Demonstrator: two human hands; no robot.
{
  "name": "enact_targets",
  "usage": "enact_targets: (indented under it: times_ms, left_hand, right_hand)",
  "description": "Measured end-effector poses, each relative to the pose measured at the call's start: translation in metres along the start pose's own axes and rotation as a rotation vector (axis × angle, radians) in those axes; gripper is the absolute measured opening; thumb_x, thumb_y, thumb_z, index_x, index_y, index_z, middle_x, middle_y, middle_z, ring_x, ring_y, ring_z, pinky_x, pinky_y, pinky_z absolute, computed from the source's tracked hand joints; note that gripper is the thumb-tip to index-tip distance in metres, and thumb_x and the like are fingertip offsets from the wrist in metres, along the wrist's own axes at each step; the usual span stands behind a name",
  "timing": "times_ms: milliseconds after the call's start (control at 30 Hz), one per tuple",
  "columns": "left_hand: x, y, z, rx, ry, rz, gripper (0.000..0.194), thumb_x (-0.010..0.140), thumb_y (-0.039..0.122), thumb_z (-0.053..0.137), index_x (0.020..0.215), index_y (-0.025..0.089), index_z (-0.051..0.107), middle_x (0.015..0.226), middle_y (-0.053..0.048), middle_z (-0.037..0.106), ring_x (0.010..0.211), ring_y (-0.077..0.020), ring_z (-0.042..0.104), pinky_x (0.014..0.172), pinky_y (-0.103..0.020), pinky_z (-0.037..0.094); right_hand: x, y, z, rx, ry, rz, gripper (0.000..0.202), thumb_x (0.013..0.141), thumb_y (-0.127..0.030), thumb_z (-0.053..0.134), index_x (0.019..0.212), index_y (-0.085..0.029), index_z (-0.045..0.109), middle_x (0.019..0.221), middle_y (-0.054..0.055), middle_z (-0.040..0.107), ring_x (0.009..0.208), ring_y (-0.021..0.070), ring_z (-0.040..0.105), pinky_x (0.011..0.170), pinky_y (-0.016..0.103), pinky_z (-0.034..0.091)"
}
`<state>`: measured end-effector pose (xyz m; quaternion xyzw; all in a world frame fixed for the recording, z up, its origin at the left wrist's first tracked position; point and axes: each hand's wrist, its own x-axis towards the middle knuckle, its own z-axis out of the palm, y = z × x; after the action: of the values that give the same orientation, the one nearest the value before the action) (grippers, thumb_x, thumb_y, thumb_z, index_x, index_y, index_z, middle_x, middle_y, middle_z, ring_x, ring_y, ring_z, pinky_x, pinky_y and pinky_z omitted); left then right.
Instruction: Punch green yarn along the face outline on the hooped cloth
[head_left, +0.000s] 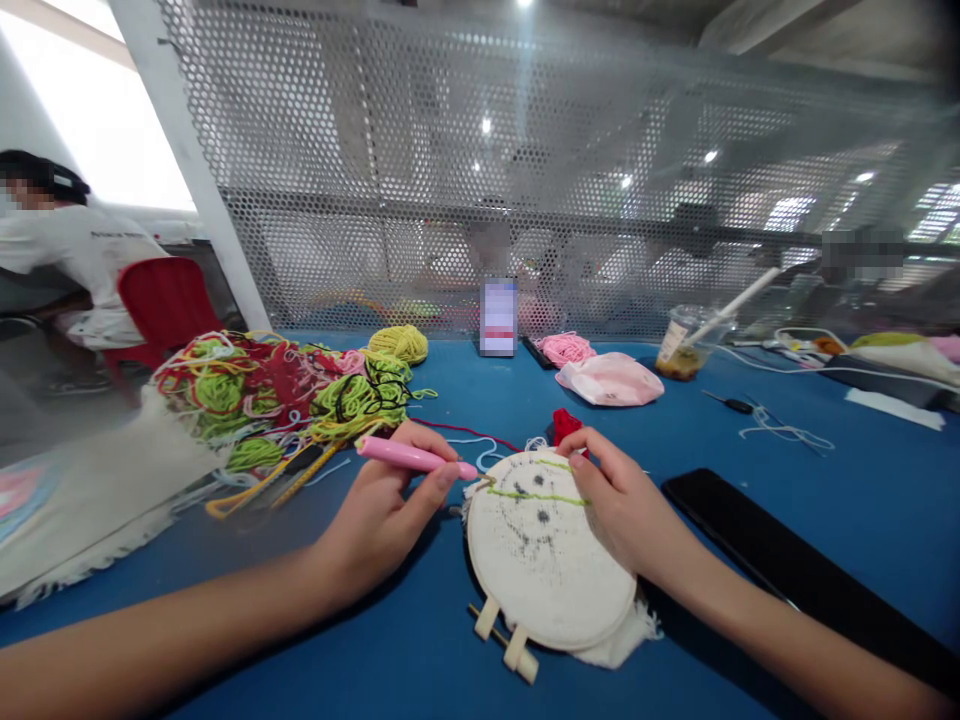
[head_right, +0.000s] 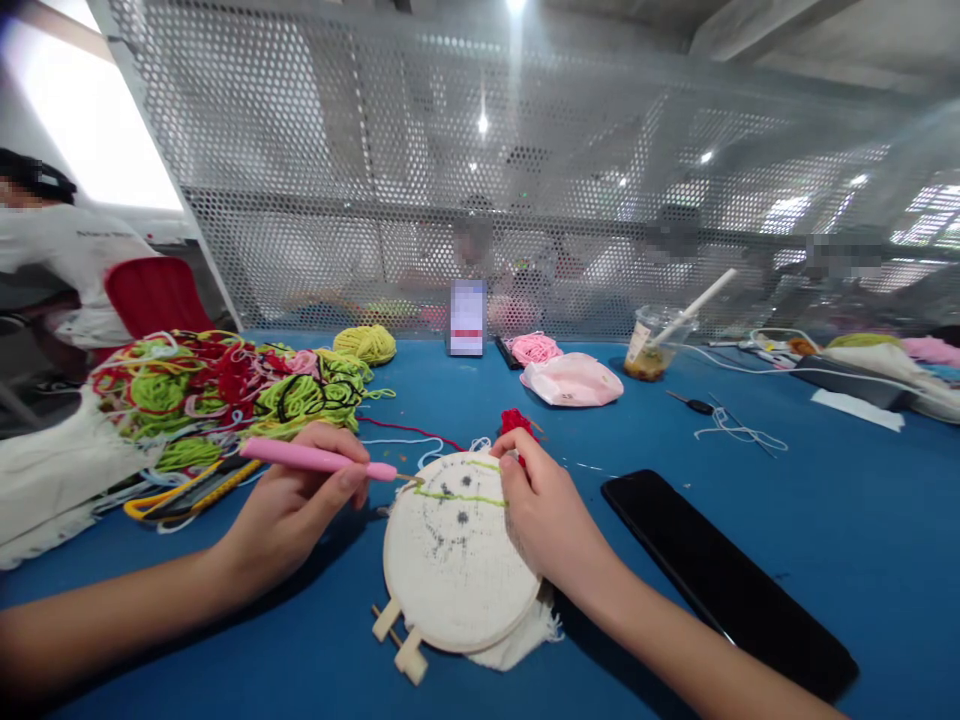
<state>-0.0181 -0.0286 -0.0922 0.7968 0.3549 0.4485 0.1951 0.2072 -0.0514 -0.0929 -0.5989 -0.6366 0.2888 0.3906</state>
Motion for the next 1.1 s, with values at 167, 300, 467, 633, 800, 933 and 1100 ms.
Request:
enact_targets:
  times_ms: [167,300,467,633,800,933,1100]
  left_hand:
    - [0.002,0.002,0.007,-0.079,-0.143,0.047,0.005,0.082,0.015,0.048,0.080,0.017,0.053,0.074,-0.001,0.054,0.070,-0.0117,0.051,0.065,-0.024,0.042]
    - [0.003,0.003,0.011,-0.118,-0.266,-0.012,0.007,0.082,0.019,0.049,0.080,0.016,0.055,0.074,-0.001,0.054,0.070,-0.0118,0.051,0.063,-0.024,0.042]
    - [0.004,0.004,0.011,-0.134,-0.275,-0.066,0.009,0.082,0.021,0.049,0.080,0.016,0.056,0.074,0.000,0.055,0.069,-0.0114,0.052,0.062,-0.023,0.042]
    - [0.003,0.004,0.006,-0.068,-0.128,-0.056,0.008,0.082,0.021,0.049,0.075,0.018,0.053,0.073,0.000,0.054,0.068,-0.0121,0.052,0.062,-0.025,0.042]
    - [-0.001,0.001,0.002,-0.096,0.008,0.010,0.006,0.083,0.017,0.043,0.079,0.019,0.047,0.074,0.000,0.052,0.070,-0.0135,0.052,0.065,-0.028,0.042]
    - [-0.001,0.000,0.003,-0.138,0.025,0.050,0.007,0.084,0.016,0.042,0.080,0.020,0.046,0.072,0.001,0.050,0.066,-0.0129,0.050,0.062,-0.028,0.041]
    - [-0.002,0.000,0.003,-0.179,0.023,0.058,0.006,0.085,0.015,0.040,0.083,0.021,0.043,0.070,0.002,0.047,0.061,-0.0118,0.048,0.058,-0.027,0.040]
  right_hand:
    - [-0.006,-0.006,0.004,0.065,-0.003,0.000,0.019,0.087,-0.030,0.031,0.078,-0.021,0.044,0.053,-0.005,0.034,0.045,0.0085,0.030,0.041,0.021,0.024]
    - [-0.007,-0.005,0.008,0.079,0.000,-0.014,0.018,0.086,-0.028,0.031,0.078,-0.021,0.045,0.055,-0.004,0.038,0.049,0.0091,0.033,0.043,0.021,0.027]
    - [-0.005,-0.001,0.009,0.088,-0.009,0.006,0.018,0.086,-0.028,0.031,0.079,-0.021,0.045,0.055,-0.005,0.036,0.046,0.0088,0.031,0.042,0.021,0.026]
    - [-0.003,-0.001,0.007,0.093,-0.009,0.002,0.019,0.086,-0.028,0.032,0.077,-0.020,0.045,0.056,-0.004,0.037,0.047,0.0085,0.032,0.043,0.022,0.027]
    - [-0.001,0.002,0.004,0.054,-0.001,-0.024,0.019,0.084,-0.028,0.032,0.076,-0.019,0.047,0.056,-0.004,0.038,0.048,0.0088,0.032,0.044,0.022,0.027]
    - [-0.001,0.002,0.003,0.047,0.002,-0.033,0.020,0.084,-0.028,0.032,0.076,-0.018,0.047,0.059,-0.003,0.040,0.051,0.0093,0.034,0.044,0.022,0.027]
    - [0.000,0.004,0.003,0.075,-0.014,-0.007,0.019,0.085,-0.029,0.032,0.077,-0.019,0.046,0.058,-0.004,0.039,0.049,0.0093,0.032,0.044,0.022,0.026]
